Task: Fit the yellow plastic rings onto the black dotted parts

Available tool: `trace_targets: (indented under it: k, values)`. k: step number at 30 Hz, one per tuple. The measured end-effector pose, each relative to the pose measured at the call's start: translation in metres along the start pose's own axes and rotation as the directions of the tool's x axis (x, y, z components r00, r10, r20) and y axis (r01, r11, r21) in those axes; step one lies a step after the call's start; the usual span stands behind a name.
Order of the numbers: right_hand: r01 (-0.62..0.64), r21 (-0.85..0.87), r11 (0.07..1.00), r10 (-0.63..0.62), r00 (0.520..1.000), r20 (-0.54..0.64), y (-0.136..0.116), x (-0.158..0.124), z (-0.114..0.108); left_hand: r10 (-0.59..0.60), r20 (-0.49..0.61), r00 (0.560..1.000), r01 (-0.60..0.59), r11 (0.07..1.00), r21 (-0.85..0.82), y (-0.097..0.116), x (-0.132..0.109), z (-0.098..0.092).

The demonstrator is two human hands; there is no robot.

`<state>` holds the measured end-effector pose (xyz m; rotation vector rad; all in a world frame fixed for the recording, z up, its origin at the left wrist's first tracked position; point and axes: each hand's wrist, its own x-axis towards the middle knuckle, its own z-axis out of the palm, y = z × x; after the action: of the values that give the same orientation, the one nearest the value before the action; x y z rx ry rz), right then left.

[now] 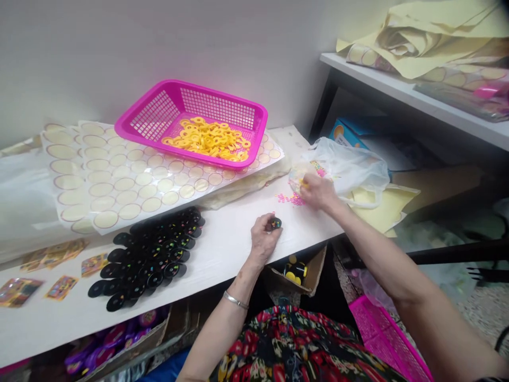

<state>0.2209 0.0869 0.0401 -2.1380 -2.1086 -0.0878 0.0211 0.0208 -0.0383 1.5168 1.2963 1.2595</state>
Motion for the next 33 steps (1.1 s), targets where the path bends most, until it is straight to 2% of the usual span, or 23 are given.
trace_targets:
  k: [3, 5, 9, 13, 15, 18, 20, 21, 23, 25, 27, 30, 33]
  values:
    - [0.256, -0.053, 0.965, -0.253, 0.966, 0.057, -0.021, -0.048, 0.021, -0.01, -0.073, 0.997, 0.012, 1.0, 0.02, -0.001, -0.001, -0.002]
    - [0.286, -0.063, 0.956, -0.284, 0.958, 0.039, -0.032, -0.074, 0.033, -0.022, -0.082, 0.996, 0.023, 1.0, 0.013, -0.002, -0.001, -0.002]
    - [0.184, -0.013, 0.983, -0.184, 0.983, -0.015, -0.038, -0.094, 0.039, -0.031, -0.078, 0.996, 0.031, 0.999, -0.01, -0.005, 0.0, 0.0]
    - [0.077, 0.214, 0.974, -0.082, 0.996, 0.017, -0.029, -0.083, 0.037, -0.05, -0.072, 0.996, 0.048, 0.998, -0.033, -0.007, 0.001, 0.001]
    - [0.047, 0.412, 0.91, -0.06, 0.998, 0.018, -0.02, -0.074, 0.038, -0.066, -0.071, 0.995, 0.063, 0.997, -0.05, -0.008, 0.002, 0.002]
    - [-0.024, 0.708, 0.706, 0.036, 0.999, -0.001, -0.005, -0.061, 0.043, -0.089, -0.072, 0.993, 0.084, 0.993, -0.078, -0.008, 0.002, 0.002]
    - [-0.078, 0.795, 0.602, 0.139, 0.99, -0.008, 0.004, -0.056, 0.045, -0.103, -0.071, 0.992, 0.096, 0.99, -0.099, -0.007, 0.003, 0.002]
    - [-0.087, 0.798, 0.596, 0.172, 0.985, -0.021, 0.008, -0.055, 0.045, -0.111, -0.07, 0.991, 0.103, 0.989, -0.111, -0.005, 0.002, 0.002]
    - [-0.073, 0.733, 0.676, 0.168, 0.984, -0.056, 0.013, -0.056, 0.045, -0.128, -0.07, 0.989, 0.118, 0.984, -0.133, -0.003, 0.002, 0.002]
    - [-0.032, 0.601, 0.798, 0.095, 0.993, -0.073, 0.015, -0.059, 0.045, -0.143, -0.073, 0.987, 0.131, 0.98, -0.152, -0.001, 0.003, 0.003]
    - [0.013, 0.475, 0.88, 0.037, 0.995, -0.096, 0.013, -0.064, 0.044, -0.149, -0.08, 0.986, 0.136, 0.978, -0.156, 0.0, 0.003, 0.003]
    - [0.054, 0.424, 0.904, 0.024, 0.984, -0.177, 0.005, -0.072, 0.043, -0.139, -0.081, 0.987, 0.126, 0.981, -0.148, -0.001, 0.003, 0.003]
    - [0.101, 0.505, 0.857, -0.016, 0.985, -0.169, -0.006, -0.082, 0.042, -0.134, -0.074, 0.988, 0.121, 0.981, -0.153, -0.003, 0.003, 0.003]
